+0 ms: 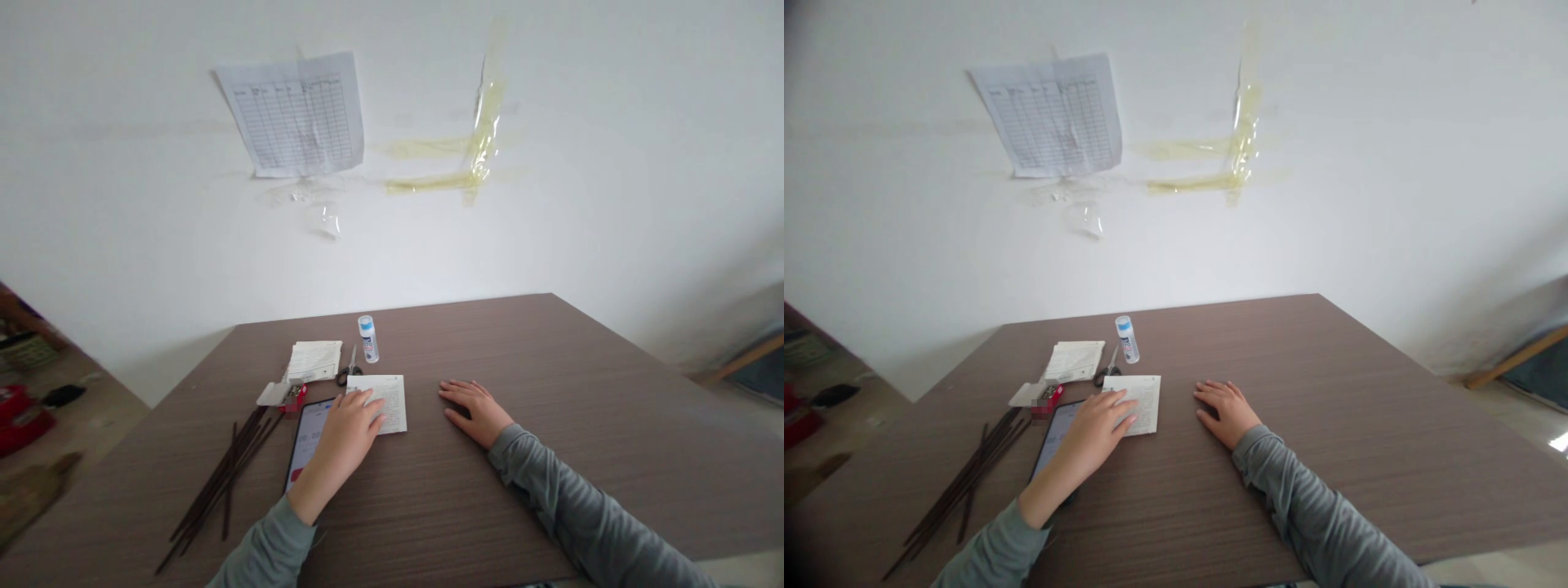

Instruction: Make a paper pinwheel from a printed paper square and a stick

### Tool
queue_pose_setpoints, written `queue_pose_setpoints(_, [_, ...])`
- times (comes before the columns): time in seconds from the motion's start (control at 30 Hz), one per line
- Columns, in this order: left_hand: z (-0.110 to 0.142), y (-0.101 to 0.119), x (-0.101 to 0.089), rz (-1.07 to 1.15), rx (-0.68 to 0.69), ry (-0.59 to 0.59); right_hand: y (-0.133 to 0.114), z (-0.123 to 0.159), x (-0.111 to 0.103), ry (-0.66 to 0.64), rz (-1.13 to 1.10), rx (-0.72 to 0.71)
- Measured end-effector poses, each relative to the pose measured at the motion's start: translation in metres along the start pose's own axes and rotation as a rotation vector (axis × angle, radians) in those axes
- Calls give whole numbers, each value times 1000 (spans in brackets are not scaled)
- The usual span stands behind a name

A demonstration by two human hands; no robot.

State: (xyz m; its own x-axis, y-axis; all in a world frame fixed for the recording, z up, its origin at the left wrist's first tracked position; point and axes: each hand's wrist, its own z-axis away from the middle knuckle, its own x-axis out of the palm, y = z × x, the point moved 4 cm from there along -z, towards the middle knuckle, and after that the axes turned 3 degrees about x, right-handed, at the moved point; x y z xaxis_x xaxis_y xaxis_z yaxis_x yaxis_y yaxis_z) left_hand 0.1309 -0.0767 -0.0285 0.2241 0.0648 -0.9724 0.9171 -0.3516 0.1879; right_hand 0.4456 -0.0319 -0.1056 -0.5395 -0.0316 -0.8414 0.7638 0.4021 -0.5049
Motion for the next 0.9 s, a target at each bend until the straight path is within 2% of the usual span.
queue_pose_setpoints(0.07, [4,-4,6,-58,-48,-18,-1,0,0,-8,-2,4])
queue_pose_setpoints(0.2, [11,2,21,-77,-39,-45,-2,-1,-1,-17,-16,2])
queue_pose_setpoints(0.4, [11,26,29,-63,48,-32,-2,-2,-3,23,-55,-12])
queue_pose_setpoints(0.5, [8,41,35,-42,87,-74,-7,-1,-5,85,-68,-28])
queue_pose_setpoints(0.63, [3,55,46,18,140,-63,-17,2,-4,134,-50,-81])
queue_pose_setpoints(0.77, [1,55,60,70,164,-23,-27,3,7,43,22,-133])
queue_pose_setpoints(0.9, [3,52,71,45,172,-5,-34,4,18,-70,124,-124])
